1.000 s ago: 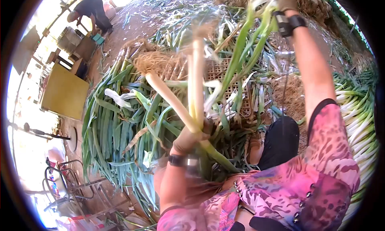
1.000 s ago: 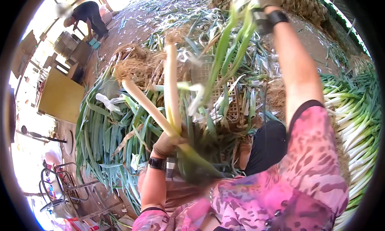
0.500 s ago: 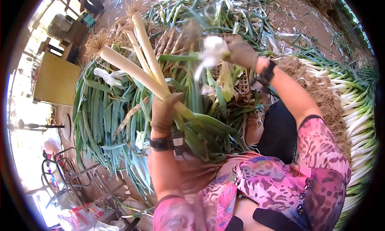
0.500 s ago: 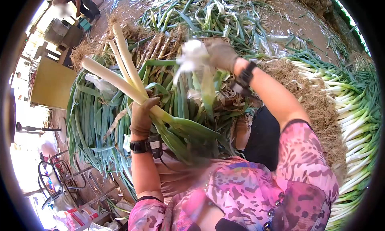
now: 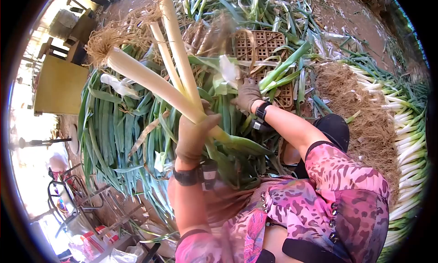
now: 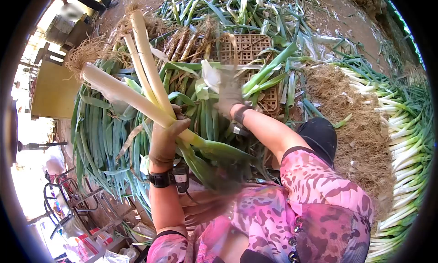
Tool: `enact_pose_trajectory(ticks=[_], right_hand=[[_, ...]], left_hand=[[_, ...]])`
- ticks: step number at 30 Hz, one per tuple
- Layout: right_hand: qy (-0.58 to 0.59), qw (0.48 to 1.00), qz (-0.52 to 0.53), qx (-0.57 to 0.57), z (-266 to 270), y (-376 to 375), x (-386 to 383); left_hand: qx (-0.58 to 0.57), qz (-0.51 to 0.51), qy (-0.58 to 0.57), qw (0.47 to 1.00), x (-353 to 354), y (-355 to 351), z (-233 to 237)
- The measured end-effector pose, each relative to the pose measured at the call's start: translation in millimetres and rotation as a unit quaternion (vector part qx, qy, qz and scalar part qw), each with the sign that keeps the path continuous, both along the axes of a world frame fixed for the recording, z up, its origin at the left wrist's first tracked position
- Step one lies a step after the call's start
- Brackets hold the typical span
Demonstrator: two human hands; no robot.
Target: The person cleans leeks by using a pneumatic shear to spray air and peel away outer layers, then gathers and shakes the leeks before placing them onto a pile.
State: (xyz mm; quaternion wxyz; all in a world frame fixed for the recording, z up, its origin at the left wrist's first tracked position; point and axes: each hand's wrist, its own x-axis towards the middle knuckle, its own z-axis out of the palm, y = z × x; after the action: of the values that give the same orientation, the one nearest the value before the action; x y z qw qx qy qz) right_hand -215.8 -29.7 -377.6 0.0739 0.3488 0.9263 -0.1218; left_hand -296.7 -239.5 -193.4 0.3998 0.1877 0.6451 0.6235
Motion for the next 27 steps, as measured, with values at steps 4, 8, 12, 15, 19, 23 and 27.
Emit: enact_pose_trajectory(ticks=[4, 8, 12, 15, 19, 23, 27], right_hand=[[0.014, 0.999, 0.004, -0.047, -0.9, 20.9, 1.1], [0.034, 0.988, -0.019, -0.150, -4.8, 50.8, -9.9], [0.041, 0.997, -0.015, -0.058, 55.8, 73.4, -24.7], [0.215, 0.970, -0.111, 0.002, 17.8, 148.6, -28.7], [-0.025, 0.995, -0.076, 0.059, 52.6, 164.7, -35.4], [-0.044, 0.986, -0.128, -0.096, -13.4, 197.0, -51.2], [0.038, 0.996, -0.083, 0.002, -32.2, 170.1, -26.1]], left_hand=[[0.000, -0.006, 0.004, 1.000, -2.0, 1.0, -3.3], [-0.007, 0.005, 0.011, 1.000, -1.2, -2.4, -4.2], [-0.021, 0.025, 0.003, 0.999, -0.5, -9.6, -0.8], [-0.017, 0.030, 0.002, 0.999, -3.4, -10.5, -3.0], [-0.036, 0.028, 0.037, 0.998, -3.2, -6.0, -3.1], [-0.038, 0.019, 0.030, 0.999, -3.8, -7.2, -1.1], [-0.028, -0.004, 0.010, 1.000, -2.7, -15.8, 4.1]])
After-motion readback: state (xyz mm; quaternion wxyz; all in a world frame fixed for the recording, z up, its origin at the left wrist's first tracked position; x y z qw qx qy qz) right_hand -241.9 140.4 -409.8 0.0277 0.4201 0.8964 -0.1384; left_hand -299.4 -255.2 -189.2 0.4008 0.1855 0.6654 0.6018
